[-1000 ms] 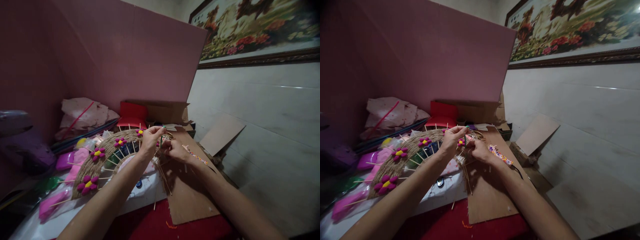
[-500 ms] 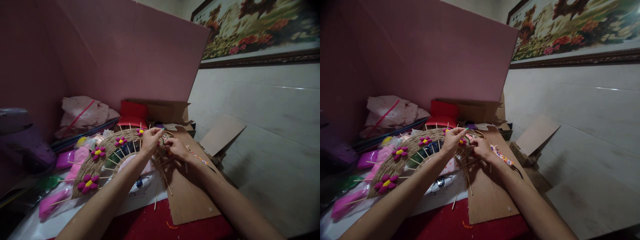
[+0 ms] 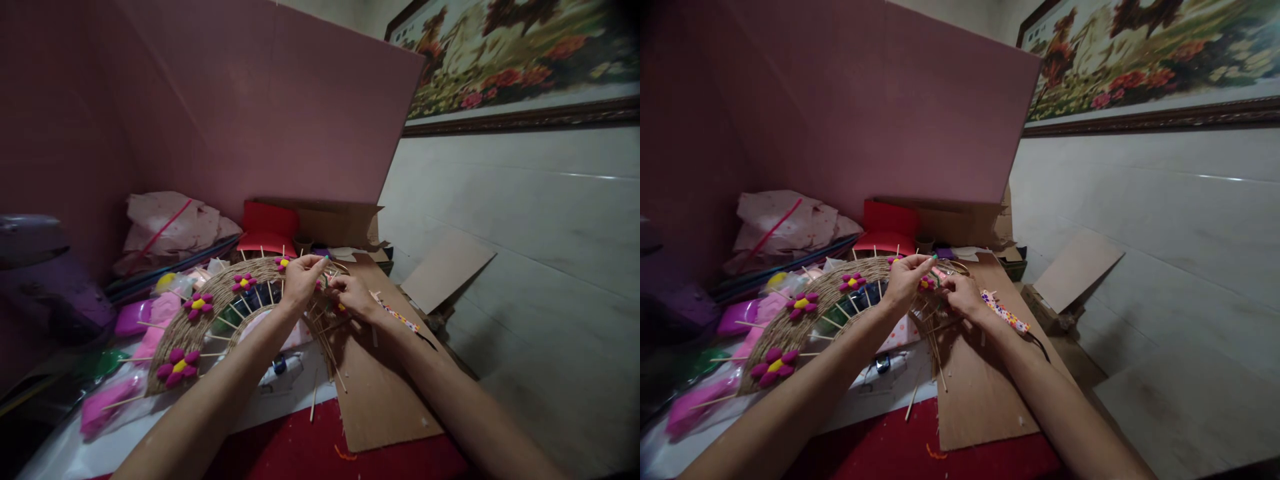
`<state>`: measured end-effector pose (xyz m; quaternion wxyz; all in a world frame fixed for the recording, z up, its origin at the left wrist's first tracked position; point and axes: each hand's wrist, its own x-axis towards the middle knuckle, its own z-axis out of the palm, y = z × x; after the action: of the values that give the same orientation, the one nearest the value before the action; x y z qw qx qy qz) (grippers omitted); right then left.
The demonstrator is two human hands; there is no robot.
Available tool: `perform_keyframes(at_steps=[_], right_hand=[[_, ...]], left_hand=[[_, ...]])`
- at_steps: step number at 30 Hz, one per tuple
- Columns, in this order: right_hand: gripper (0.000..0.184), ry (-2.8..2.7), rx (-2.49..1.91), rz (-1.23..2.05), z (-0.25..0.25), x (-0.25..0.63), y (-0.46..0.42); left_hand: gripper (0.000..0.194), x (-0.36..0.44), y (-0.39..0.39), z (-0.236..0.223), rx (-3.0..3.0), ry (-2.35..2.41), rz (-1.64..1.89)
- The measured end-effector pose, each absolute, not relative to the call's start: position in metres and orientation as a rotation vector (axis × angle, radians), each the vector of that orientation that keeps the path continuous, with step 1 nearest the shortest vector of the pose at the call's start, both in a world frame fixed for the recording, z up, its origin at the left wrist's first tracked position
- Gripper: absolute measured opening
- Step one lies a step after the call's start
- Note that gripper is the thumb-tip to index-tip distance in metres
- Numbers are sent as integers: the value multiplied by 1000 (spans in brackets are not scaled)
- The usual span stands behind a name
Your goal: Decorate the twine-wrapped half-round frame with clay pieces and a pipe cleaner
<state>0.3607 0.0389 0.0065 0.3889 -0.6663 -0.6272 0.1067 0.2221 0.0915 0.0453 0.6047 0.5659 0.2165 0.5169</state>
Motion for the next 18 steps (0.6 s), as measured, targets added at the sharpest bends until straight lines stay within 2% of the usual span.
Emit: perform_keyframes(at_steps=[7, 13, 18], right_hand=[[12, -1592, -1724, 181, -2, 364, 43], [24, -1649, -1731, 99, 12, 356, 33], [11, -1608, -1739, -30, 15, 353, 23]], left_hand=[[23, 221, 89, 48, 1334, 524, 1200], [18, 222, 90, 46, 1342, 540, 1212], [18, 224, 90, 45, 1327, 526, 1203]])
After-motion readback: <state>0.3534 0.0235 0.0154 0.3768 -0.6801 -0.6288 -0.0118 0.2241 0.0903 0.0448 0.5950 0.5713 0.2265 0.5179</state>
